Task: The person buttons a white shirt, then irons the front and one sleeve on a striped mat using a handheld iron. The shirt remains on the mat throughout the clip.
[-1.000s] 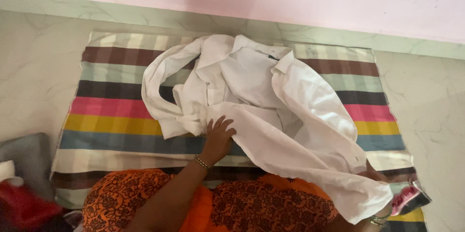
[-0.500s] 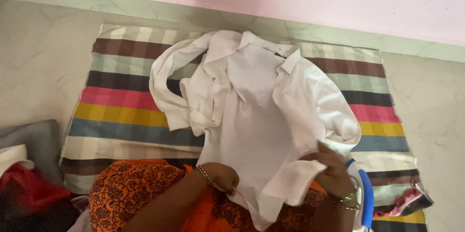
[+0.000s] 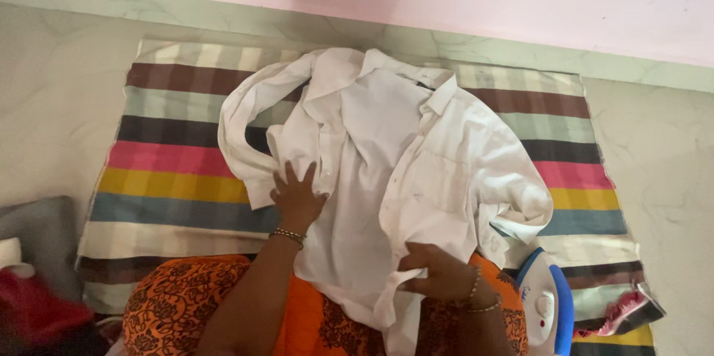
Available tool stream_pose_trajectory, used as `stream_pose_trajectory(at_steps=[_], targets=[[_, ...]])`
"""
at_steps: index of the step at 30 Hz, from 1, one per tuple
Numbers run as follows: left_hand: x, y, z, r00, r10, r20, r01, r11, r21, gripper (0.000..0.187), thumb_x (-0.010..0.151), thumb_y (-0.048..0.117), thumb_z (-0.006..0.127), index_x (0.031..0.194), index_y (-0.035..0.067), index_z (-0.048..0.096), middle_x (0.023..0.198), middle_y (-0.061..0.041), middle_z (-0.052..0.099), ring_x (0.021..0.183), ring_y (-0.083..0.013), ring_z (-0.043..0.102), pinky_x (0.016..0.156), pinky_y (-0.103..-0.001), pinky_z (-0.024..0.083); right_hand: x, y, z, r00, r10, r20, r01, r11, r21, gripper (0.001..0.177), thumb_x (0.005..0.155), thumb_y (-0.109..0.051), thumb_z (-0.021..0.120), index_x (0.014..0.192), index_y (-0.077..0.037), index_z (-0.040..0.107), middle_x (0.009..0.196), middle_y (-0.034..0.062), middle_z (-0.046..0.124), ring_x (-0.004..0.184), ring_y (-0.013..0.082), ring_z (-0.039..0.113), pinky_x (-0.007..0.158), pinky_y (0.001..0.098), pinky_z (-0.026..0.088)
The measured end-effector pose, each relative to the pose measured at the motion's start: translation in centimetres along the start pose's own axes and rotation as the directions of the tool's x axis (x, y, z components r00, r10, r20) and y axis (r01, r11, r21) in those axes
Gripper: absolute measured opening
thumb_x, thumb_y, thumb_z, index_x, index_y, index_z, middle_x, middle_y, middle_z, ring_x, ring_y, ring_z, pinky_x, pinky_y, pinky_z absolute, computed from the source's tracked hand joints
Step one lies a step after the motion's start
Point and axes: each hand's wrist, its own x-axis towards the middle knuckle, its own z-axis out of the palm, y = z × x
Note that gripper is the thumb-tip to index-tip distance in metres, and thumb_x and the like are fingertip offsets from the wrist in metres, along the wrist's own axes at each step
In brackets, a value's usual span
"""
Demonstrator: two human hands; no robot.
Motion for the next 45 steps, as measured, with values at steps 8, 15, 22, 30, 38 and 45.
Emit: stream_pose_trajectory(at_steps=[8,15,22,30,38,45], targets=[[6.3,-6.6,10.3,0.965,0.073,-0.252,-0.136,0.96,-0.244,0.031,0.087,0.012,0.065,0.118,0.014,0.063,0.108,-0.02,0.062,0.1,-0.0401,0.064,0.088,-0.049,0.053,5.0,-6.1,3.8,0.96,-0.012,0.278,0.041,0.994,-0.1,0.036,0.086,-0.044,0.078,0.097,-0.009,0.075,0.094,0.013,0.062,0.093,0.0314,0.065,0.08,0.0415,0.051],[7.6,-11.3,4.7,0.722,-0.344,-0.601,0.033,0.884,-0.467,0.013,0.087,0.004,0.064,0.1,0.006,0.069,0.105,-0.018,0.066,0.098,-0.0395,0.063,0.086,-0.049,0.051,6.0,-5.1,5.6,0.935,0.164,0.313,-0.078,0.96,-0.268,0.037,0.085,-0.048,0.074,0.101,-0.014,0.077,0.094,0.0129,0.063,0.091,0.0321,0.067,0.08,0.0424,0.052],[6.6,-14.2,-0.3,0.552,-0.674,-0.492,0.379,0.728,-0.572,0.048,0.086,0.017,0.072,0.13,0.005,0.056,0.127,-0.023,0.053,0.111,-0.042,0.057,0.091,-0.054,0.049,7.1,-4.2,7.1,0.934,0.112,0.34,-0.03,0.971,-0.239,0.032,0.086,-0.044,0.072,0.104,-0.017,0.077,0.095,0.0123,0.064,0.092,0.0316,0.066,0.082,0.0434,0.052],[2.7,-1.7,4.7,0.973,-0.17,-0.159,0.136,0.97,-0.2,0.091,0.085,0.049,0.075,0.157,0.015,0.029,0.155,-0.027,0.029,0.132,-0.0542,0.04,0.098,-0.064,0.043,8.9,-3.0,9.8,0.946,-0.047,0.321,0.114,0.974,-0.195,0.03,0.083,-0.039,0.068,0.102,-0.016,0.074,0.102,0.0047,0.072,0.1,0.0296,0.065,0.084,0.0415,0.054],[6.5,-6.7,6.8,0.913,-0.319,-0.255,0.207,0.899,-0.385,0.073,0.083,0.017,0.075,0.15,0.019,0.046,0.127,-0.023,0.051,0.107,-0.0443,0.063,0.091,-0.05,0.054,8.8,-2.6,9.0,0.947,0.086,0.31,-0.021,0.978,-0.209,0.032,0.086,-0.041,0.071,0.108,-0.018,0.075,0.1,0.0122,0.065,0.098,0.0317,0.067,0.086,0.0436,0.053],[7.2,-9.0,0.5,0.683,-0.46,-0.567,0.094,0.826,-0.556,0.05,0.078,-0.006,0.066,0.125,0.01,0.066,0.125,-0.02,0.054,0.104,-0.0398,0.065,0.086,-0.049,0.056,9.4,-2.7,8.9,0.945,0.024,0.327,0.039,0.982,-0.184,0.03,0.087,-0.042,0.073,0.104,-0.017,0.076,0.096,0.0113,0.064,0.091,0.0305,0.068,0.079,0.0422,0.055]])
